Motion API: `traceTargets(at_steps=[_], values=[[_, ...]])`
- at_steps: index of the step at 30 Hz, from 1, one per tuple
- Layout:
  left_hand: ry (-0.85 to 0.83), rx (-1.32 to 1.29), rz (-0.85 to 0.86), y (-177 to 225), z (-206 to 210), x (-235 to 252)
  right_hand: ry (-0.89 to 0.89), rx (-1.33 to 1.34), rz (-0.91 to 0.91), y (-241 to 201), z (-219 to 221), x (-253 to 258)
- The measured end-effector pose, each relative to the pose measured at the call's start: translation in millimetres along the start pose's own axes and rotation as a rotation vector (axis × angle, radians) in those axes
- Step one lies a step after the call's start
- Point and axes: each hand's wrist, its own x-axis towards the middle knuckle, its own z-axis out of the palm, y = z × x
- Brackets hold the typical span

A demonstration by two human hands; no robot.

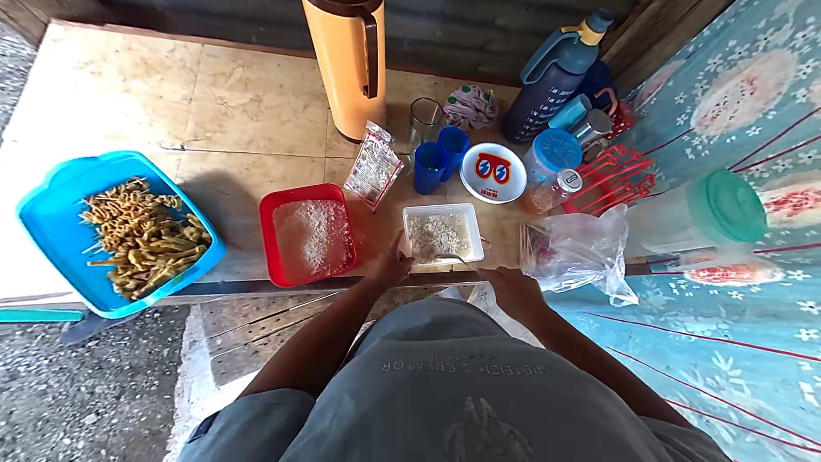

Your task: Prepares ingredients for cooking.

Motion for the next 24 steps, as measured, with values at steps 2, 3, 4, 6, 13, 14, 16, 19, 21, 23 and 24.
traceTargets(at_steps=[2,3,4,6,13,14,16,19,21,23,24], values=[[-0.004,-0.006,0.001,0,0,0,-0.044,-0.023,0.038,-13,5,16],[-0.006,-0.006,0.000,1,0,-1,-0.043,-0.021,0.060,-18,6,26],[-0.008,-0.004,-0.003,2,0,-1,-0.027,-0.019,0.076,-21,7,35],[-0.013,0.010,-0.006,3,0,-2,0.004,-0.024,0.102,-26,6,48],[0.002,-0.073,-0.024,0,6,-2,0.082,-0.006,0.185,-8,-2,60],[0.016,-0.089,-0.015,-1,7,-2,0.075,-0.008,0.206,-6,-4,57],[0.018,-0.111,-0.015,-2,8,-2,0.040,-0.019,0.240,-4,-7,47],[0.008,-0.126,-0.026,-1,6,-3,-0.052,0.003,0.255,-12,-13,35],[0.003,-0.132,-0.037,0,5,-3,-0.094,0.041,0.243,-21,-14,34],[0.004,-0.135,-0.042,0,5,-3,-0.111,0.091,0.225,-27,-13,40],[0.006,-0.137,-0.042,0,5,-3,-0.118,0.123,0.212,-29,-12,45]])
